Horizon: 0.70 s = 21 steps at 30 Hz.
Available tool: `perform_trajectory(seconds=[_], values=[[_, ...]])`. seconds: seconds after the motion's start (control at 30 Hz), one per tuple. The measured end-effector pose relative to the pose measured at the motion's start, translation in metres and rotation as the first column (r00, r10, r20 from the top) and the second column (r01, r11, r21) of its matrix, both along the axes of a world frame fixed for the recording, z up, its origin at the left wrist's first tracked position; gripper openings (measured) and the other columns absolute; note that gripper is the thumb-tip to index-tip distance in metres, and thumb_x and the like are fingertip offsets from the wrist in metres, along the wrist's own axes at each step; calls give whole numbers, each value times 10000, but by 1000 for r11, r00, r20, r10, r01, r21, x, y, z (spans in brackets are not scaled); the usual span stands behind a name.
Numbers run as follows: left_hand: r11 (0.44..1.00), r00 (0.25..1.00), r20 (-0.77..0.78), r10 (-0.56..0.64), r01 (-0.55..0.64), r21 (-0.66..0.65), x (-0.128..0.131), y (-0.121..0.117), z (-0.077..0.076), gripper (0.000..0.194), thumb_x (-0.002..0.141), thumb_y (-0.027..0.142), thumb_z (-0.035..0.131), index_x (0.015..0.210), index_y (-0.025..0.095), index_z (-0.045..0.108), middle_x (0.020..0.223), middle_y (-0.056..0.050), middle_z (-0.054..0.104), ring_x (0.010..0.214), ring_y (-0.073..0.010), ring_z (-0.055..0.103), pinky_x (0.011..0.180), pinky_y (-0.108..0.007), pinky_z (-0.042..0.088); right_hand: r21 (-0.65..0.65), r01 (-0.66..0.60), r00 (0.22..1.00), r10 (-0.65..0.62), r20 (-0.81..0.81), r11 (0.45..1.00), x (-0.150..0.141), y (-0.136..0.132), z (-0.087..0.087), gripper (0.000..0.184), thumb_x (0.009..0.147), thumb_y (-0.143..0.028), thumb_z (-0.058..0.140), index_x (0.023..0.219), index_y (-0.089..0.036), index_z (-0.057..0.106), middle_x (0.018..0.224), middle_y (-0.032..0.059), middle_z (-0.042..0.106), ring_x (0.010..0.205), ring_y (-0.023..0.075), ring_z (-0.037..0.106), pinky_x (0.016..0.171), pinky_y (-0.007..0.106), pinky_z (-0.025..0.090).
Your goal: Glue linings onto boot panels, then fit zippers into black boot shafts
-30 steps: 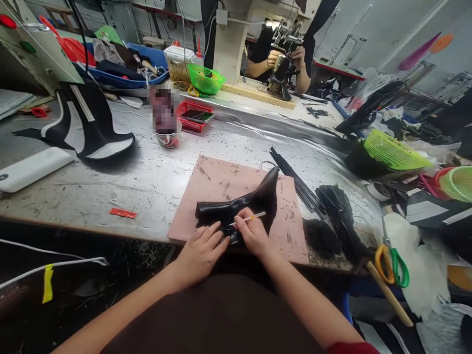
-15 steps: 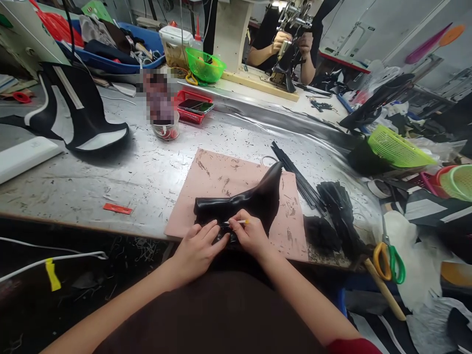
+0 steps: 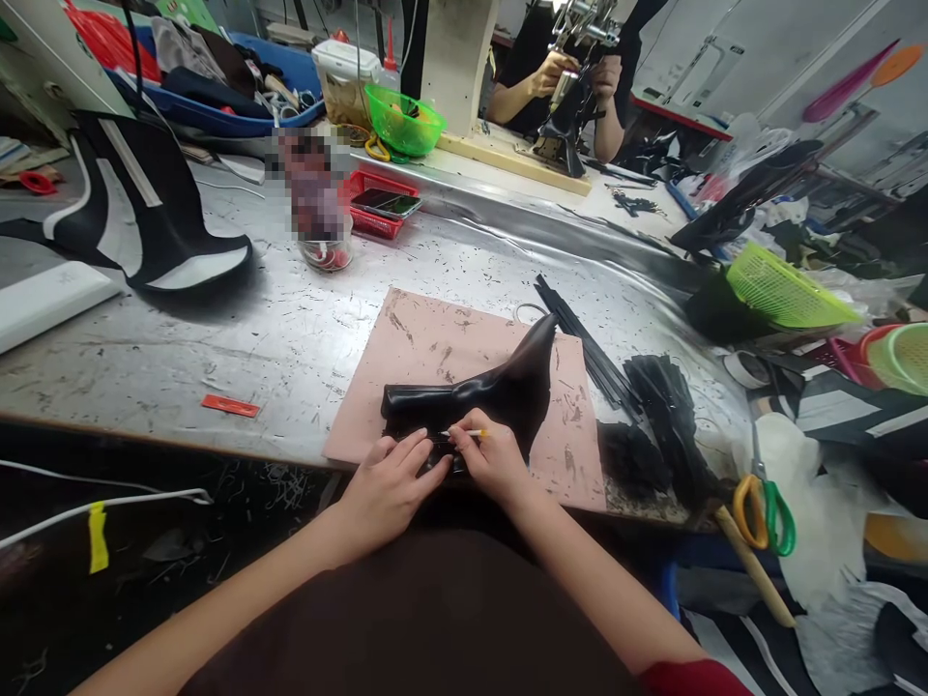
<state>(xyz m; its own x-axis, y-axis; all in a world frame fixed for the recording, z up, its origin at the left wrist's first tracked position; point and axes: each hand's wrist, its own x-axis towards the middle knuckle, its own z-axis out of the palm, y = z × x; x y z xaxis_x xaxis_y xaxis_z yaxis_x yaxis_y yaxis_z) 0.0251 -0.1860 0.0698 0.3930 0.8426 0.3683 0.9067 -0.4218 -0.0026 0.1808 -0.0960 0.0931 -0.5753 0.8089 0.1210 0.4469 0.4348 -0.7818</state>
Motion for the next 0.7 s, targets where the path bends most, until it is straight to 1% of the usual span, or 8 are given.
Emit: perform_trajectory(seconds=[0.37,0.47,0.57,0.7], values=[[999,1000,-3,12,-12,-42,0,-2,1,343,841,145,369,1119,242,544,1115,-50,599,1122,-200,471,865,-348,268,-23,-24,1000,24,10,999,0,0,2,190,838,-305,438,679,-215,487,615,10,625,556,136,587,543,227,430],[999,1000,-6,14,-14,-35,0,-2,1,334,835,145,380,1103,243,555,1105,-47,604,1117,-199,475,860,-344,269,-30,-10,1000,10,0,999,1,0,2,190,842,-303,432,686,-213,492,628,13,628,572,136,592,554,227,437],[999,1000,-9,18,-18,-29,0,-3,0,344,827,142,386,1115,238,548,1103,-49,604,1114,-194,478,856,-344,273,-30,-28,1000,28,4,999,2,0,1,192,839,-308,441,680,-212,492,617,10,624,563,135,591,548,225,434],[1000,1000,4,15,-15,-2,1,-2,-1,344,821,133,385,1100,239,556,1097,-52,604,1113,-191,482,847,-348,288,-34,-6,1000,5,-18,999,1,-1,0,198,845,-311,434,686,-208,495,631,17,624,571,138,600,552,225,440]])
